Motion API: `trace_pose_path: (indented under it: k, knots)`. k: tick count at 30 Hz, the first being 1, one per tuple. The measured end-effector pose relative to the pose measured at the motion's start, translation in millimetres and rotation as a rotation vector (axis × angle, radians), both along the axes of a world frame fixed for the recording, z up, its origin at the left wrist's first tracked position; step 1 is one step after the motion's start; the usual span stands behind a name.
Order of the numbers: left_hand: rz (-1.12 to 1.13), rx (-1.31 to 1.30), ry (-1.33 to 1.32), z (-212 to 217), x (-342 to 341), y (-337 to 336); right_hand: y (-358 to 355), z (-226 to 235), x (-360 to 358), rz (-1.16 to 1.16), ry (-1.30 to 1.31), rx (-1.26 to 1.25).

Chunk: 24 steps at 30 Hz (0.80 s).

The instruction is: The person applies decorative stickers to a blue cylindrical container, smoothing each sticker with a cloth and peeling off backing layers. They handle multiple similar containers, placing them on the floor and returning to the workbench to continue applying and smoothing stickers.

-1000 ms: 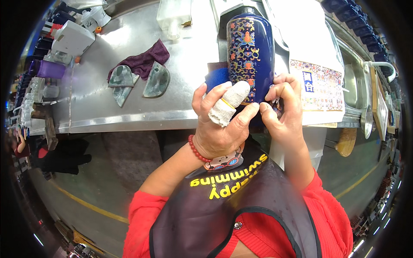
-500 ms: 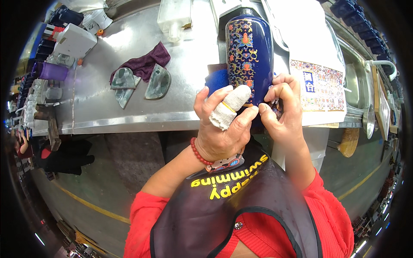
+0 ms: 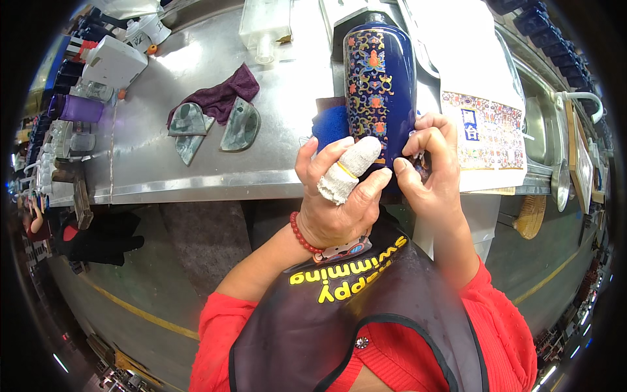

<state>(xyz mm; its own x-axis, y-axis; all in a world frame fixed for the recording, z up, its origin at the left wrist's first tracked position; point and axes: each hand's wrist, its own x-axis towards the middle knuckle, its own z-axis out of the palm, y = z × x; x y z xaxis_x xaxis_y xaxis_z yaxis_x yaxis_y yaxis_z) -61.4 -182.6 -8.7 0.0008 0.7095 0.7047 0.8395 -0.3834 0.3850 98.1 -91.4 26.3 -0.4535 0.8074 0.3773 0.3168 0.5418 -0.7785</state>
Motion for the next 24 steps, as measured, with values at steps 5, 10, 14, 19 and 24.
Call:
trace_pose_path:
  k: [5, 10, 14, 19, 24]
  knots:
    - [0.014, 0.016, 0.013, -2.3, 0.5, 1.4, 0.6, 0.1, 1.0, 0.009, -0.010, -0.006]
    - [-0.029, -0.017, -0.085, -5.1, -3.6, -1.5, -0.7, -6.5, 6.2, 0.010, 0.019, 0.032]
    - [-0.023, -0.068, -0.171, -8.7, -8.0, -4.4, -8.3, -18.6, 9.5, 0.027, 0.078, 0.070]
    - [-0.028, -0.091, -0.209, -12.4, -8.7, -7.3, -12.1, -31.0, 12.6, 0.051, -0.033, 0.441]
    - [-0.041, -0.075, -0.230, -14.5, -9.7, -10.7, -12.3, -33.2, 10.0, 0.053, 0.013, 0.490]
